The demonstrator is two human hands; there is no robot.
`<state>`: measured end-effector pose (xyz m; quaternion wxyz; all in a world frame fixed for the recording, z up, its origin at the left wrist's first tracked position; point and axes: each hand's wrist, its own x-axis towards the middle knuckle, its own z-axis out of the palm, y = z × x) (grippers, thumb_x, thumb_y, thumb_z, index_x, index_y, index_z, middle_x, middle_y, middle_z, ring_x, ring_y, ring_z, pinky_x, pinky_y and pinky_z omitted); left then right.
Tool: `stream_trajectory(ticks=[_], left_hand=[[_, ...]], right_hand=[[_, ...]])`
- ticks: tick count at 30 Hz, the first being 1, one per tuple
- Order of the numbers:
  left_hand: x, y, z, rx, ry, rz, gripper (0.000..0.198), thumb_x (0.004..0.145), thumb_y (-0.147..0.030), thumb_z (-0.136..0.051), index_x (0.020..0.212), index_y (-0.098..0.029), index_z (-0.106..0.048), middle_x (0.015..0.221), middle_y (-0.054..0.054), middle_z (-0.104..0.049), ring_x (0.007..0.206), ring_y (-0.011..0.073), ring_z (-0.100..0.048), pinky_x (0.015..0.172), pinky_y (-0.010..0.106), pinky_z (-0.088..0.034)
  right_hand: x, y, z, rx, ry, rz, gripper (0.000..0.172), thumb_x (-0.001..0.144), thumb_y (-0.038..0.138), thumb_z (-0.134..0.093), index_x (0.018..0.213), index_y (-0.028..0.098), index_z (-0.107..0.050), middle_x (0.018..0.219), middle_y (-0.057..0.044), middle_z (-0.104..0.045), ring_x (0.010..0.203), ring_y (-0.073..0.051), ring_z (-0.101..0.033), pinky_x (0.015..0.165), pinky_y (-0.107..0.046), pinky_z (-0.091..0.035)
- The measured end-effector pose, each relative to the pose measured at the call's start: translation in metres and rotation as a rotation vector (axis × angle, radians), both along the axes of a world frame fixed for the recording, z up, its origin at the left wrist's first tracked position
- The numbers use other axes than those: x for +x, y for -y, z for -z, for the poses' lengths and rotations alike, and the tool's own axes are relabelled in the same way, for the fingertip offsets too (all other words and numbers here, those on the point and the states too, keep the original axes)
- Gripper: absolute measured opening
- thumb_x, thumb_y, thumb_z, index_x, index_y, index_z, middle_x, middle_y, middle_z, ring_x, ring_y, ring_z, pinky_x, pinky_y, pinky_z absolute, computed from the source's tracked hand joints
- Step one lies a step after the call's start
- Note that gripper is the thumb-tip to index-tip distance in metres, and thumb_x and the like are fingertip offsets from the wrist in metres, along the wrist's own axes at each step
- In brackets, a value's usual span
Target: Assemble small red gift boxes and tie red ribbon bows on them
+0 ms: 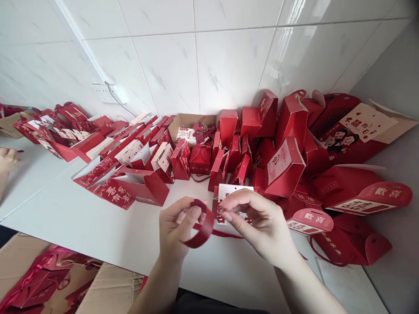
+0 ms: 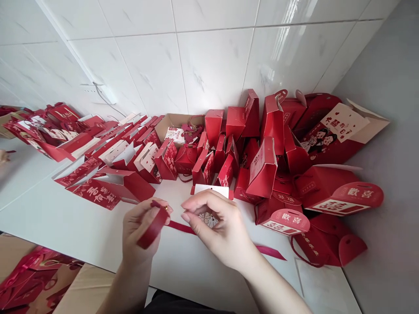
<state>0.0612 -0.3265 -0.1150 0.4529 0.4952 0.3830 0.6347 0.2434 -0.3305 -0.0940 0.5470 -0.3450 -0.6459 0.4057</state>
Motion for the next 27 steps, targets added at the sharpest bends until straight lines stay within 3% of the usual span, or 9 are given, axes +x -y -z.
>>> stream_trajectory(ticks=[4,10,14,18,21,25,27], left_hand=[[0.005,-0.004,0.008,0.096,-0.075,0.074,0.011,0.087,-0.029,-0.071,0.09,-0.027,-0.081,0.081,0.003,-0.069,0.073,0.0136,-0.065,0.067,0.024,-0.056],[0.009,-0.008,0.007,0.368,-0.353,-0.111,0.032,0.084,-0.008,-0.07,0.105,-0.031,-0.079,0.098,0.002,-0.076,0.084,0.0151,-0.071,0.073,0.024,-0.06],[0.005,-0.008,0.005,0.443,-0.487,-0.138,0.029,0.082,-0.005,-0.07,0.102,-0.025,-0.079,0.097,0.003,-0.077,0.083,0.0158,-0.071,0.072,0.026,-0.059],[-0.007,-0.011,0.005,0.249,-0.36,-0.094,0.012,0.09,-0.019,-0.064,0.094,-0.021,-0.075,0.085,0.003,-0.074,0.075,0.0148,-0.069,0.068,0.026,-0.057],[-0.019,-0.016,0.003,0.094,-0.32,-0.165,0.015,0.091,-0.031,-0.063,0.088,-0.018,-0.071,0.074,0.001,-0.07,0.066,0.0138,-0.064,0.063,0.024,-0.054],[-0.036,-0.028,0.01,-0.19,-0.688,-0.393,0.017,0.086,-0.036,-0.064,0.083,-0.02,-0.069,0.077,0.001,-0.071,0.072,0.0166,-0.065,0.069,0.027,-0.051],[-0.046,-0.037,0.022,-0.301,-0.935,-0.401,0.019,0.088,-0.038,-0.06,0.084,-0.021,-0.068,0.08,0.001,-0.072,0.072,0.0179,-0.065,0.068,0.029,-0.048]], right_hand=[[-0.007,0.0,0.0,-0.015,-0.024,-0.026,0.014,0.093,0.02,-0.065,0.105,0.022,-0.07,0.098,-0.005,-0.075,0.088,-0.017,-0.072,0.078,-0.029,-0.061],[-0.01,-0.004,0.005,-0.065,-0.128,-0.057,0.007,0.091,0.017,-0.067,0.095,0.022,-0.07,0.092,-0.003,-0.076,0.083,-0.015,-0.073,0.075,-0.026,-0.061],[-0.007,-0.007,0.008,-0.051,-0.037,-0.019,0.005,0.091,0.019,-0.067,0.094,0.022,-0.069,0.089,-0.002,-0.074,0.078,-0.013,-0.071,0.072,-0.024,-0.059],[0.002,-0.009,0.01,0.059,0.157,0.129,0.009,0.092,0.017,-0.065,0.097,0.023,-0.069,0.093,-0.002,-0.073,0.083,-0.014,-0.07,0.077,-0.027,-0.057],[0.008,-0.009,0.009,0.063,0.141,0.196,0.018,0.092,0.017,-0.065,0.107,0.026,-0.069,0.1,-0.002,-0.073,0.086,-0.014,-0.07,0.08,-0.027,-0.057],[0.013,-0.005,0.003,0.042,0.078,0.157,0.017,0.093,0.017,-0.064,0.105,0.027,-0.073,0.099,-0.002,-0.073,0.085,-0.013,-0.07,0.076,-0.025,-0.058],[0.013,-0.004,0.001,0.012,0.014,0.111,0.015,0.092,0.017,-0.065,0.102,0.026,-0.073,0.095,-0.002,-0.074,0.081,-0.013,-0.071,0.071,-0.024,-0.059]])
